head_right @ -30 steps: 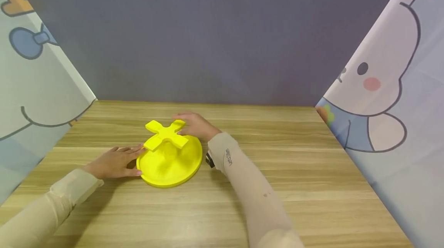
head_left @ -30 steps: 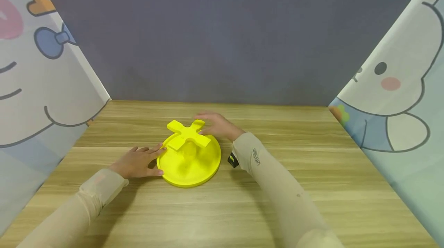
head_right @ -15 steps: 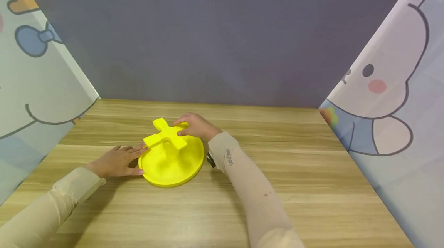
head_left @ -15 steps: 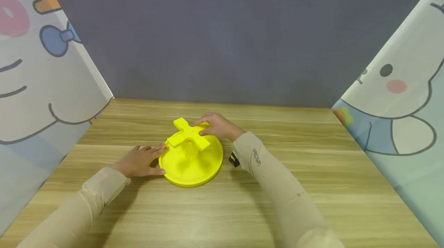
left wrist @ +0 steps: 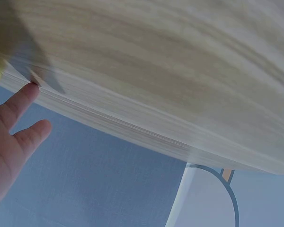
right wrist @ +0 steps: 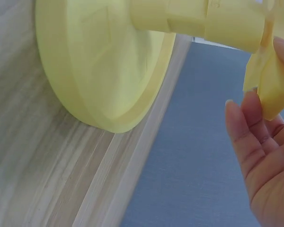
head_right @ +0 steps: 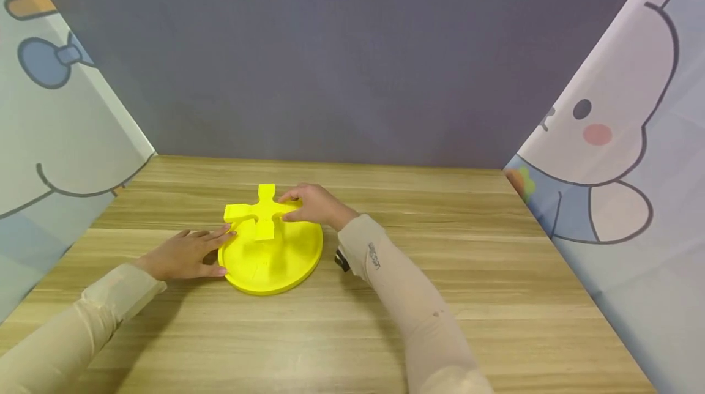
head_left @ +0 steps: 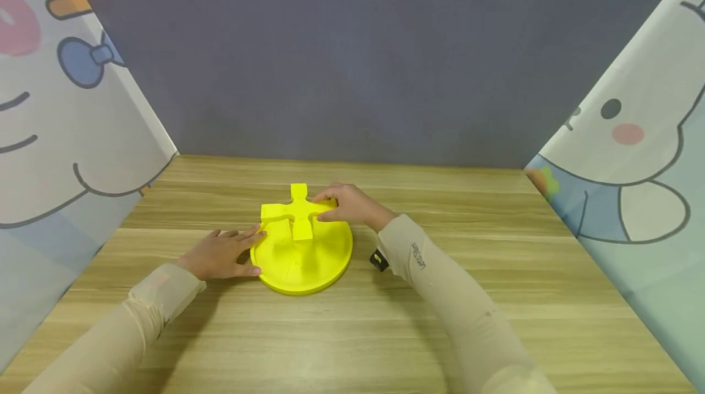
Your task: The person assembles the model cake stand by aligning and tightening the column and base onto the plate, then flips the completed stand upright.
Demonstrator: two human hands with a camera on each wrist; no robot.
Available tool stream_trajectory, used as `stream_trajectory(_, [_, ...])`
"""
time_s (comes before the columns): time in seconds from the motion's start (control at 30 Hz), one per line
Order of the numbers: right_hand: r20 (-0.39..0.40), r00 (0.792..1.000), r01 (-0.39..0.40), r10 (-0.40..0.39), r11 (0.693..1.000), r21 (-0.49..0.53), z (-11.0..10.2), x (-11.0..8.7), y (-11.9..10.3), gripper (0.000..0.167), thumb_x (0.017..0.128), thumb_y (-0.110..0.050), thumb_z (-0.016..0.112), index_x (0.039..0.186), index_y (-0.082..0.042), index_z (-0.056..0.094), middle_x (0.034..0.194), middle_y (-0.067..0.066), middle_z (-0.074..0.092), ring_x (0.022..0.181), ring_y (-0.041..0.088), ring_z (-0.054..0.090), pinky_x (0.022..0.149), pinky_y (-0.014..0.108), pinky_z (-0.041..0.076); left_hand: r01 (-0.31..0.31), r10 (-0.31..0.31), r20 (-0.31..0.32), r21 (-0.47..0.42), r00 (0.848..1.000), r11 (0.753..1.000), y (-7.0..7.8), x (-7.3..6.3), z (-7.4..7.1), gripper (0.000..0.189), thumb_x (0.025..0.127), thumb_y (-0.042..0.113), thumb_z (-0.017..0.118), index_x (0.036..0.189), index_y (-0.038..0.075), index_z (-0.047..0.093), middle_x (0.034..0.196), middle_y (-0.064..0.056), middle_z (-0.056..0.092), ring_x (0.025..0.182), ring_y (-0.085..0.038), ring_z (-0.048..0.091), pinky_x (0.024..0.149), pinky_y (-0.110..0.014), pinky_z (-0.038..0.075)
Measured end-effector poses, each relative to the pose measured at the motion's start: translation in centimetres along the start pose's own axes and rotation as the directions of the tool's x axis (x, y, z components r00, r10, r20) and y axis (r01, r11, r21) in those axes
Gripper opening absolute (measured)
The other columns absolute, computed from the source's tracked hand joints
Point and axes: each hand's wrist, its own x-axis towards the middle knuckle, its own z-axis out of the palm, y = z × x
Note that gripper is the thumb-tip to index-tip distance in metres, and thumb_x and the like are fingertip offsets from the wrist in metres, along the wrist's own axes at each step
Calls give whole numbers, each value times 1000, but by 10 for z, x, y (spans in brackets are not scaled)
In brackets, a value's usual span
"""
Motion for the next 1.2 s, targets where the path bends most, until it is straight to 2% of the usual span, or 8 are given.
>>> stream_trajectory(0.13, [12,1000,15,-15,1000,14,0,-6,-2,39,87,-16,72,124,-6,64,125,8,59,84,15,52,79,25,46,0,0,5,1,1000,1000,1,0,-1,87,85,64,56,145,3,40,148,-20,38,116,-52,50,94,-72,31])
stream_trajectory(0.37, [32,997,72,-69,992,-106,1,-16,-15,43,90,-22,69,127,-3,61,119,10,64,101,19,58,81,25,48,1,-1,8,-5,1000,1000,2,-1,-3,87,85,64,56,145,2,40,148,-21,37,116,-53,49,94,-72,30])
stream_trajectory(0.47, [33,997,76,-72,986,-147,1,-20,-21,40,92,-25,66,126,-3,62,107,7,67,84,15,57,72,22,46,4,-4,8,-8,1000,1000,1,-1,-3,88,85,64,56,145,2,40,148,-20,37,117,-52,48,95,-72,30])
stream_trajectory(0.6, [-93,995,11,-19,996,-90,-1,-22,-24,27,93,-22,65,114,-6,70,87,3,66,62,14,48,57,22,42,4,-4,7,-6,1000,1000,1,0,-3,88,85,64,56,145,1,40,149,-20,36,118,-50,48,95,-72,30])
stream_trajectory(0.73, [-196,981,-9,12,1000,13,-2,-17,-21,33,89,-12,69,121,-6,65,109,7,67,90,18,60,77,27,50,6,-6,9,-7,1000,1000,1,-1,-2,88,85,64,56,145,2,40,149,-20,36,118,-51,48,95,-72,30])
stream_trajectory(0.87, [-102,994,33,-36,999,-31,-1,-5,-14,54,88,-8,69,138,-3,50,143,13,46,132,26,41,108,36,35,8,-8,15,-14,1000,1000,1,0,-1,88,84,64,56,145,2,40,149,-20,36,117,-52,48,95,-72,30])
stream_trajectory(1.0, [-39,999,35,-37,997,-63,1,1,-12,50,90,-10,67,137,-4,52,144,14,45,136,28,37,111,37,29,3,-2,11,-17,1000,1000,2,0,-1,88,85,64,56,145,2,40,149,-20,36,117,-52,49,94,-72,30])
stream_trajectory(1.2, [-49,999,-6,-1,988,-153,0,1,-16,41,90,-18,68,130,-8,61,131,10,58,122,25,51,104,38,39,1,-1,0,-14,1000,1000,1,-1,-1,86,85,63,56,145,3,40,148,-20,37,116,-52,49,94,-72,30])
